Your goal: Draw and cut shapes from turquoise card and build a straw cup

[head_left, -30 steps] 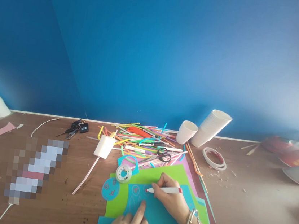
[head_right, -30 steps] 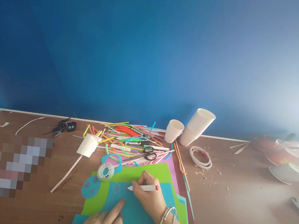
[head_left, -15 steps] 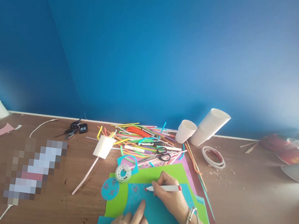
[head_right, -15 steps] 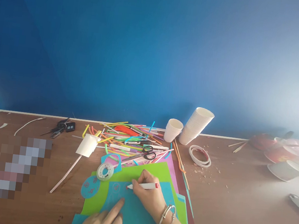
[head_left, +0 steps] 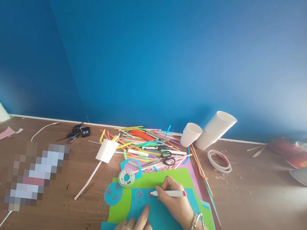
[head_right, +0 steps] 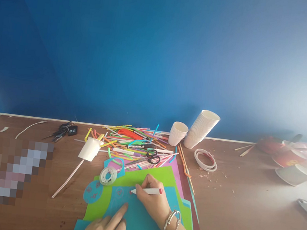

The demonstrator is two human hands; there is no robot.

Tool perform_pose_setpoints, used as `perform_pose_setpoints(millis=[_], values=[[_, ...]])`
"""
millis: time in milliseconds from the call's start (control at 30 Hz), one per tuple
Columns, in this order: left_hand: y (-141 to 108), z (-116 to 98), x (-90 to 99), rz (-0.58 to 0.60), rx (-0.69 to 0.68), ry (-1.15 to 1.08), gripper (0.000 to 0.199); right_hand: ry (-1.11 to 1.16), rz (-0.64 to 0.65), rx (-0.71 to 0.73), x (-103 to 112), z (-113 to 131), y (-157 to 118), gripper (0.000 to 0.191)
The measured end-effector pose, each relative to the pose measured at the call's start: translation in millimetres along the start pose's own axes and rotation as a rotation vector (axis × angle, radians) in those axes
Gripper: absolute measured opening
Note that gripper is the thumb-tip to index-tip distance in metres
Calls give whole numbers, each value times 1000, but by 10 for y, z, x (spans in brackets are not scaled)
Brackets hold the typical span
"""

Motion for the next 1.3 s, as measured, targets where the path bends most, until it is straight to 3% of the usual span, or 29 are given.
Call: perform_pose_setpoints(millis=[900,1300], values=[[-33,0,-60,11,29,-45,18,-7,-26,4,20,-34,3,24],[-20,34,32,-26,89,-76,19,-10,-56,15,43,-12,-2,24]])
Point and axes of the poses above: each hand's wrist, its own y-axis towards the middle knuckle, its own x-axis out of the back of the hand, z = x × y, the point moved 7 cm from there along y, towards the middle knuckle
